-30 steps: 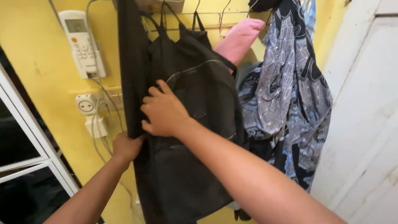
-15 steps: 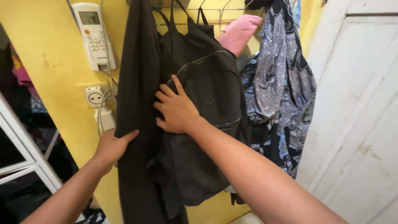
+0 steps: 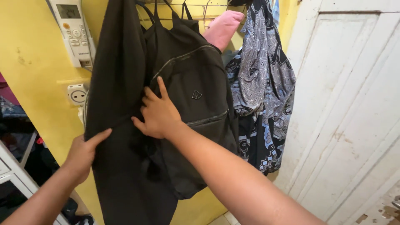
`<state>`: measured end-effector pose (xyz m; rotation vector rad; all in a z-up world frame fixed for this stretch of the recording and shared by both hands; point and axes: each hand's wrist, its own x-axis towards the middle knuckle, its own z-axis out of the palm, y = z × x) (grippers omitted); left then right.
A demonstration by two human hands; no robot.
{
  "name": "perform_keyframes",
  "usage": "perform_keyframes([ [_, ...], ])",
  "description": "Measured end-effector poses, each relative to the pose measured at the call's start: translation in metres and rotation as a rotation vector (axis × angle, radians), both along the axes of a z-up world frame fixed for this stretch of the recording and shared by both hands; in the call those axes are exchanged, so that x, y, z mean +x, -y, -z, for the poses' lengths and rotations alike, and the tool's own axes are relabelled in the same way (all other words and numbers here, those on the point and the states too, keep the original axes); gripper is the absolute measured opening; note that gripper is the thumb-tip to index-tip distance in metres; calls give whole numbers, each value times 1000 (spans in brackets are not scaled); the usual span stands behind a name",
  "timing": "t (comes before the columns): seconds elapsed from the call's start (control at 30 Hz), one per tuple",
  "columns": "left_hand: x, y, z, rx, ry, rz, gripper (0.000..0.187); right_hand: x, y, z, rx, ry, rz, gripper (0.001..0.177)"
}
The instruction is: Tidying a bedroom by smoothing a bedsheet and hanging a shirt and a backpack on wall hooks.
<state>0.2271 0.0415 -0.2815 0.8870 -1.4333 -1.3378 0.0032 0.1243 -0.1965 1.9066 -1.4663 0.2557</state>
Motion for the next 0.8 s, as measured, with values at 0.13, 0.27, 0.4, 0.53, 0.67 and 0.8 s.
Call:
perform_keyframes([
  [0.13, 13, -4, -8, 48, -100, 27, 46, 1, 9, 29, -2, -2, -30, 57],
  [0.27, 18, -5, -10, 172, -154, 75, 48, 12, 14, 58, 50, 83, -99, 60],
  [0.4, 15, -8, -5, 203, -175, 126, 47, 29, 14, 80, 139, 303, -170, 56],
  [0.53, 6, -9, 1, 179, -148, 140, 44, 36, 3, 88, 388, 1001, -319, 55],
  [0.67, -8, -16, 3, 183, -95, 140, 44, 22, -3, 97, 548, 1450, -449, 57],
  [0.8, -17, -6, 19, 184, -103, 186, 46, 12, -22, 92, 583, 1587, -605, 56],
])
